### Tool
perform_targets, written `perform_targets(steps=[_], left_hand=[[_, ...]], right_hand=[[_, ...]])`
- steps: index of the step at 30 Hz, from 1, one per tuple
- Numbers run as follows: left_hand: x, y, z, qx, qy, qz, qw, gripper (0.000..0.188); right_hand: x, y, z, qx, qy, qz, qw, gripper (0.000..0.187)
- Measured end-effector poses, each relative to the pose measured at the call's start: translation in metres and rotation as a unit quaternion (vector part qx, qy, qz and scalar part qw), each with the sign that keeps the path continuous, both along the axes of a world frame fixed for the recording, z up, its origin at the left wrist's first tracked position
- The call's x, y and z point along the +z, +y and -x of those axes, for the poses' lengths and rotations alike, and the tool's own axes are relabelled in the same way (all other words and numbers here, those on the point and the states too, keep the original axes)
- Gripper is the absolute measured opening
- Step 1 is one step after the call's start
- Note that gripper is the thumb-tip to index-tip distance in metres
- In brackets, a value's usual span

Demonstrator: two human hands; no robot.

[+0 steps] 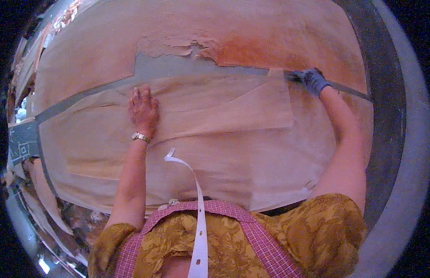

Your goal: The person cuts large sheets of wood veneer on a metal table using a hand tool, peels off strips, and stacks the cut pieces onto a pile.

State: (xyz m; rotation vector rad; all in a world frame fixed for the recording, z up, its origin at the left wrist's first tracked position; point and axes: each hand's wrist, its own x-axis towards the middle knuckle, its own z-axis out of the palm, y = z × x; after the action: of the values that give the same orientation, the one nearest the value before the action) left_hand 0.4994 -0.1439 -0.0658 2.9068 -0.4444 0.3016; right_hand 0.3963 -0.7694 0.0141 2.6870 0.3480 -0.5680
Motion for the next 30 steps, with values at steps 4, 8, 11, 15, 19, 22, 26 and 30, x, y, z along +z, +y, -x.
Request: perform_targets(steps=[4, 8, 11, 15, 19, 22, 26, 30], left_hand=[[0.004, -0.004, 0.004, 0.003, -0.007, 0.004, 1.0, 0.055], [-0.002, 0.003, 0.0, 0.012, 0.008, -0.014, 1.0, 0.058], [0.009, -0.002, -0.006, 0.004, 0.064, -0.049, 0.997, 0.062], [0.045, -0.015, -0.008, 0.004, 0.146, -0.104, 0.984, 0.073], [0.057, -0.019, -0.002, 0.005, 0.171, -0.088, 0.981, 0.083], [0.037, -0.015, -0.004, -0.006, 0.137, -0.084, 0.987, 0.086], [0.035, -0.01, -0.006, 0.012, 0.147, -0.126, 0.981, 0.089], [0.048, -0.021, -0.007, 0.008, 0.194, -0.102, 0.976, 0.091]], right_hand=[[0.014, 0.024, 0.038, -0.163, -0.031, 0.013, 0.986, 0.03], [0.007, 0.178, 0.096, -0.062, -0.121, -0.368, 0.92, 0.03], [0.0, 0.224, 0.135, -0.025, -0.107, -0.19, 0.976, 0.031], [-0.003, 0.272, 0.221, 0.012, -0.067, -0.146, 0.987, 0.022], [0.056, 0.325, 0.266, -0.118, 0.051, -0.46, 0.878, 0.035], [0.111, 0.337, 0.222, -0.319, 0.037, -0.574, 0.753, 0.03], [0.217, 0.407, 0.16, -0.088, -0.074, -0.784, 0.61, 0.041], [0.249, 0.433, 0.145, 0.081, -0.021, -0.863, 0.497, 0.046]])
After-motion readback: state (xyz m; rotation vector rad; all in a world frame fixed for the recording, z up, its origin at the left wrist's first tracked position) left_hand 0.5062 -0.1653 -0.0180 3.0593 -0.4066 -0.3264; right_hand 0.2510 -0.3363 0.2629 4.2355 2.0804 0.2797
